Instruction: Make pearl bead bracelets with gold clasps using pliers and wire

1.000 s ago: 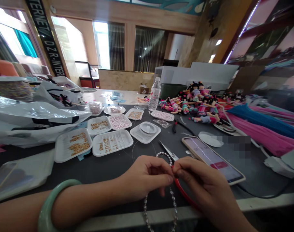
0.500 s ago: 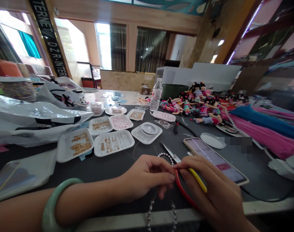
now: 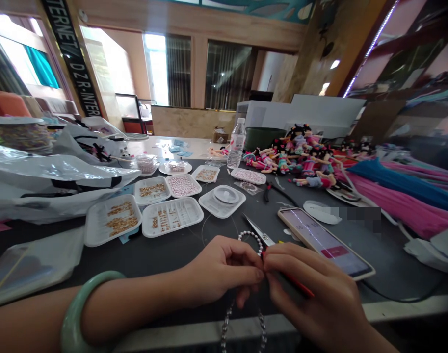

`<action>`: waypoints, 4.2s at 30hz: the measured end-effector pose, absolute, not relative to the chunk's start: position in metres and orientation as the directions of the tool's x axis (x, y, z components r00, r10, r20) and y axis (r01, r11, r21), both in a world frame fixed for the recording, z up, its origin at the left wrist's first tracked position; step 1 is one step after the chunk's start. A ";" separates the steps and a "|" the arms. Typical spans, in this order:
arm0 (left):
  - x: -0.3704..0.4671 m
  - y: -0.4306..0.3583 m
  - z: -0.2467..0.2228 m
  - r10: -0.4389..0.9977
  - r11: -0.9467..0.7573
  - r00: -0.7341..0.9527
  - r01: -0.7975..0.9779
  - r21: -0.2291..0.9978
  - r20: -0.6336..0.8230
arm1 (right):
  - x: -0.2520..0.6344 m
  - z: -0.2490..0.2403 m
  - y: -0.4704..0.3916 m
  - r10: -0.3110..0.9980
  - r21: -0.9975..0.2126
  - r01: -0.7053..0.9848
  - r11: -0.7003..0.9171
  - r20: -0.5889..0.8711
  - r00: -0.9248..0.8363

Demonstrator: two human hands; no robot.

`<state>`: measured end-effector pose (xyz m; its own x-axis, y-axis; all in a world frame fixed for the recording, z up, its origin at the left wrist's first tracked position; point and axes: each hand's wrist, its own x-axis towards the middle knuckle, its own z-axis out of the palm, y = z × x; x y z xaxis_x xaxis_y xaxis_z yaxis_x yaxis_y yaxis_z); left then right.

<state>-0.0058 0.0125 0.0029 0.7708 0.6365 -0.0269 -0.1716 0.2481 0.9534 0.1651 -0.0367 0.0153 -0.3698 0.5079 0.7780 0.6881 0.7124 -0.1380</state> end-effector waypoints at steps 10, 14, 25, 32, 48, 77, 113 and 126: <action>-0.005 0.007 0.001 0.595 0.168 0.803 -0.085 0.982 -0.032 | 0.157 0.016 -0.046 0.513 -0.040 0.733 0.680 0.739 -0.436; -0.004 0.006 0.003 0.614 0.121 0.789 -0.086 0.989 -0.007 | 0.157 0.012 -0.046 0.460 0.020 0.739 0.673 0.771 -0.440; -0.002 0.007 0.002 0.638 0.151 0.770 -0.141 0.978 0.013 | 0.158 0.006 -0.040 0.326 0.121 0.779 0.616 0.861 -0.391; -0.001 0.007 0.003 0.665 0.139 0.747 -0.143 0.980 0.015 | 0.159 0.007 -0.041 0.333 0.132 0.800 0.586 0.861 -0.386; -0.001 0.004 0.007 0.646 0.169 0.760 -0.234 0.957 0.072 | 0.169 0.021 -0.042 0.339 0.187 0.865 0.466 0.865 -0.369; 0.004 0.000 0.010 0.695 0.198 0.713 -0.312 0.929 0.091 | 0.164 0.039 -0.031 0.234 0.345 0.898 0.273 0.882 -0.410; 0.001 -0.005 0.003 0.517 0.521 0.849 -0.208 0.828 -0.112 | 0.169 0.040 -0.035 0.283 0.218 0.922 0.319 0.907 -0.312; 0.003 -0.003 -0.004 0.490 0.582 0.871 -0.289 0.760 -0.044 | 0.176 0.037 -0.034 0.341 0.133 0.937 0.323 0.907 -0.247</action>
<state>0.0032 -0.0031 -0.0043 0.8709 0.4896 -0.0436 -0.2892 0.5820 0.7600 0.1764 -0.0341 0.0374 -0.2470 0.3415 0.9068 0.9369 0.3232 0.1335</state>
